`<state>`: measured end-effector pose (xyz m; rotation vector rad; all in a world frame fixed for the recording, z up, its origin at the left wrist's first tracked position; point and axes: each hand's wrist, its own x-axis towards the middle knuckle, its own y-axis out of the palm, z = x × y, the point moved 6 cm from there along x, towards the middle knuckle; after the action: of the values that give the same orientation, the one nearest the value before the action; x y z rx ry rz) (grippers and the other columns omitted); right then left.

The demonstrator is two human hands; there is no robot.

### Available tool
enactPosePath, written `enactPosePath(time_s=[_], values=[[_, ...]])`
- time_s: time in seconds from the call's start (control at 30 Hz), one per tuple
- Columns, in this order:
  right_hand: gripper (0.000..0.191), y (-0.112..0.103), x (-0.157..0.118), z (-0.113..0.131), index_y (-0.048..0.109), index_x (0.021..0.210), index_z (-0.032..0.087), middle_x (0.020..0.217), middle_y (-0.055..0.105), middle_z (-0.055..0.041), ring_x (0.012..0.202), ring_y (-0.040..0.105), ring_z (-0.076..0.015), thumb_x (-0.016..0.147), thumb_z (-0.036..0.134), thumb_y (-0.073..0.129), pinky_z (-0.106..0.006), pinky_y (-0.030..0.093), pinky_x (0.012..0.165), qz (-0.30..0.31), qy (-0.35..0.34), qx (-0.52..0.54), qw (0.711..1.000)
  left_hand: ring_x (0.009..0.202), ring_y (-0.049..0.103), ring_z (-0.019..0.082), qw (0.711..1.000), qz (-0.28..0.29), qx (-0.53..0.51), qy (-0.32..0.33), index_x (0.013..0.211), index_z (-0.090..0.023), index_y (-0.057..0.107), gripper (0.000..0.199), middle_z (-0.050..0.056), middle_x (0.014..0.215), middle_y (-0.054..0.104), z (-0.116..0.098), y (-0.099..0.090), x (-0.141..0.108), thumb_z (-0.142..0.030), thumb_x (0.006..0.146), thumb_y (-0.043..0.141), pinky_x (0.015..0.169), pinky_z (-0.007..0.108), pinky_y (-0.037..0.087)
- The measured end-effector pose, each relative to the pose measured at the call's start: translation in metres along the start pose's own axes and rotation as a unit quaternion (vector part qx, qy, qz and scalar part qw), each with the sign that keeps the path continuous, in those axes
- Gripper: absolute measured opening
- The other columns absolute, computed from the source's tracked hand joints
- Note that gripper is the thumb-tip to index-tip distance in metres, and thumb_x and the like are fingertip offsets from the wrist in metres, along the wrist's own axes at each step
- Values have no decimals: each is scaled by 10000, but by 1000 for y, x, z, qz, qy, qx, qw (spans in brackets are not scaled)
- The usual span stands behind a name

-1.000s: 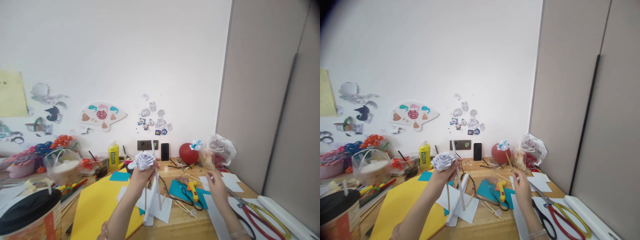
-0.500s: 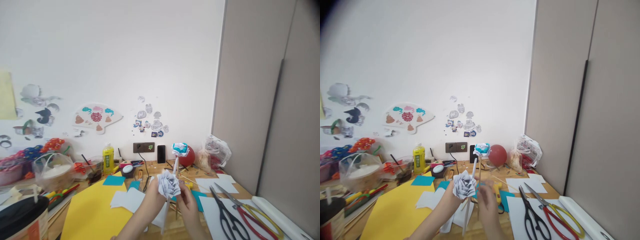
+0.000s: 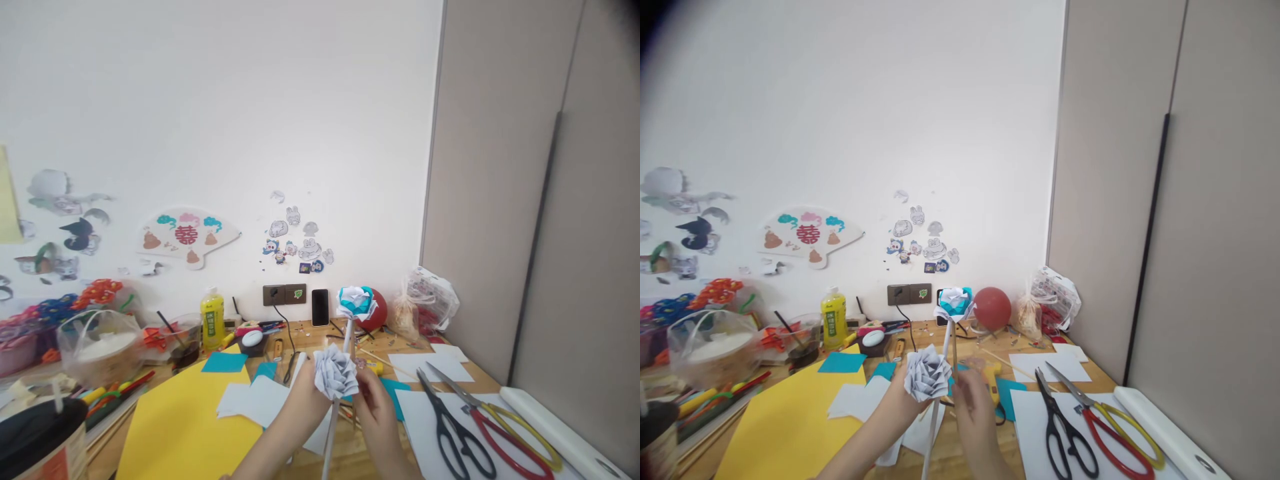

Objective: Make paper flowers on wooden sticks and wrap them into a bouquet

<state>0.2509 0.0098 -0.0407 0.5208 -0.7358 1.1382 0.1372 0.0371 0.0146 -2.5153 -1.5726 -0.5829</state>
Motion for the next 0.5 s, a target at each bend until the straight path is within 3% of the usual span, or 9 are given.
enactPosePath(time_s=[0.27, 0.5], values=[[128, -5, 1, 0, 614, 876, 205, 826, 664, -52, 756, 633, -177, 849, 259, 500, -245, 508, 657, -3, -38, -76, 996, 463, 317, 55, 998, 8, -55, -2, 510, -188, 380, 344, -78, 503, 369, -5, 7, 2, -256, 592, 708, 436, 187, 300], [130, -2, 1, 7, 620, 892, 211, 828, 682, -49, 717, 645, -171, 844, 248, 505, -230, 514, 621, 18, -49, -92, 994, 540, 434, 90, 1000, -19, 20, -6, 568, -183, 467, 236, -52, 558, 469, 9, -6, 7, -168, 573, 702, 516, 213, 374]])
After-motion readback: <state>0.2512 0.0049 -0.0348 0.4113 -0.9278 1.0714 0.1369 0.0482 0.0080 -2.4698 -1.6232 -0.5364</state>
